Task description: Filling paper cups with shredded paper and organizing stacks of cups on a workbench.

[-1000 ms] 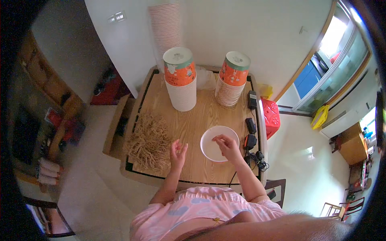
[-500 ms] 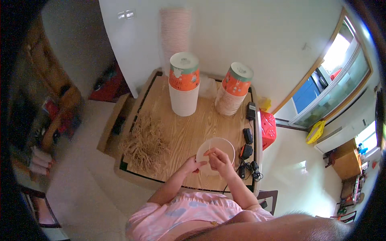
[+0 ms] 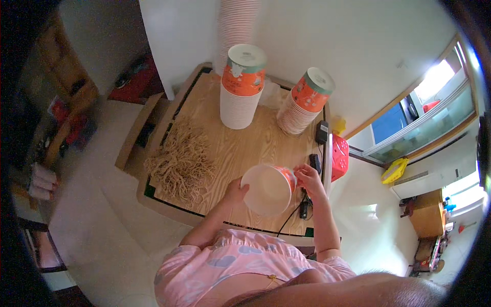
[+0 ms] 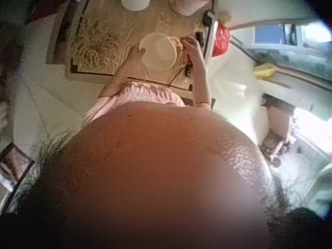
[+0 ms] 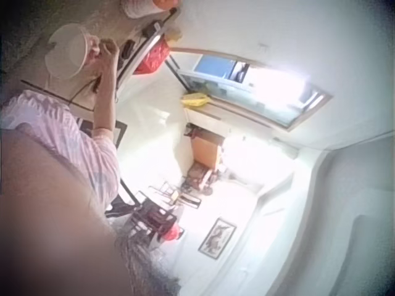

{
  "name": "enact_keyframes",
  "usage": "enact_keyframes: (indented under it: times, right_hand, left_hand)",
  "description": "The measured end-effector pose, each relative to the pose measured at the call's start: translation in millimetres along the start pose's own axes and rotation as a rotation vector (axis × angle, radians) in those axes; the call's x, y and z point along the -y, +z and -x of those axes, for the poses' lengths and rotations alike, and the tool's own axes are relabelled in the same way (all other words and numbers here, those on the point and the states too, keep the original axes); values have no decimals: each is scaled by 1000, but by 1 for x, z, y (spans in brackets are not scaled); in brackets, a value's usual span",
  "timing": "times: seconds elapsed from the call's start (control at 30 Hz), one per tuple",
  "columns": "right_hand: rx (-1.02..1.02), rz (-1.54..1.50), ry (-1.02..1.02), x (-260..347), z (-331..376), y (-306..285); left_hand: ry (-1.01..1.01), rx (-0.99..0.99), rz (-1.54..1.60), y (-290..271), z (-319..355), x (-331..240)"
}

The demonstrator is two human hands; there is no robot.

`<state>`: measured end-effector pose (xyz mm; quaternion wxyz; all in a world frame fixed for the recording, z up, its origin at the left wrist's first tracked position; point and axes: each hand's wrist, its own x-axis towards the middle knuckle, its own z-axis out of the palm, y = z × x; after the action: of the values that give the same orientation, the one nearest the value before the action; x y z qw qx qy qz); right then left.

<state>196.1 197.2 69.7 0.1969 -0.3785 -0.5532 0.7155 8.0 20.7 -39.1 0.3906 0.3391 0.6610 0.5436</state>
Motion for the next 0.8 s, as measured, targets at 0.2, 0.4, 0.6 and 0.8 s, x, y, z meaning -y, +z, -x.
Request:
enact_keyframes:
  times: [0.2,0.4,0.6,0.8]
  right_hand:
    - [-35,231,-112,-16,-14,-21]
    - [129,474,-81,33,-23,-32]
    - [-375,936,-623,162,13,-17]
    - [-693,1323,-1299,245,-29,-41]
  left_hand:
    - [130,8,-45,-9,6,-59]
    - [262,109,246,-3,-30,-33]
    - [303,-177,-157,-4,-86,42]
    - [420,-456,-765,14,-96,115]
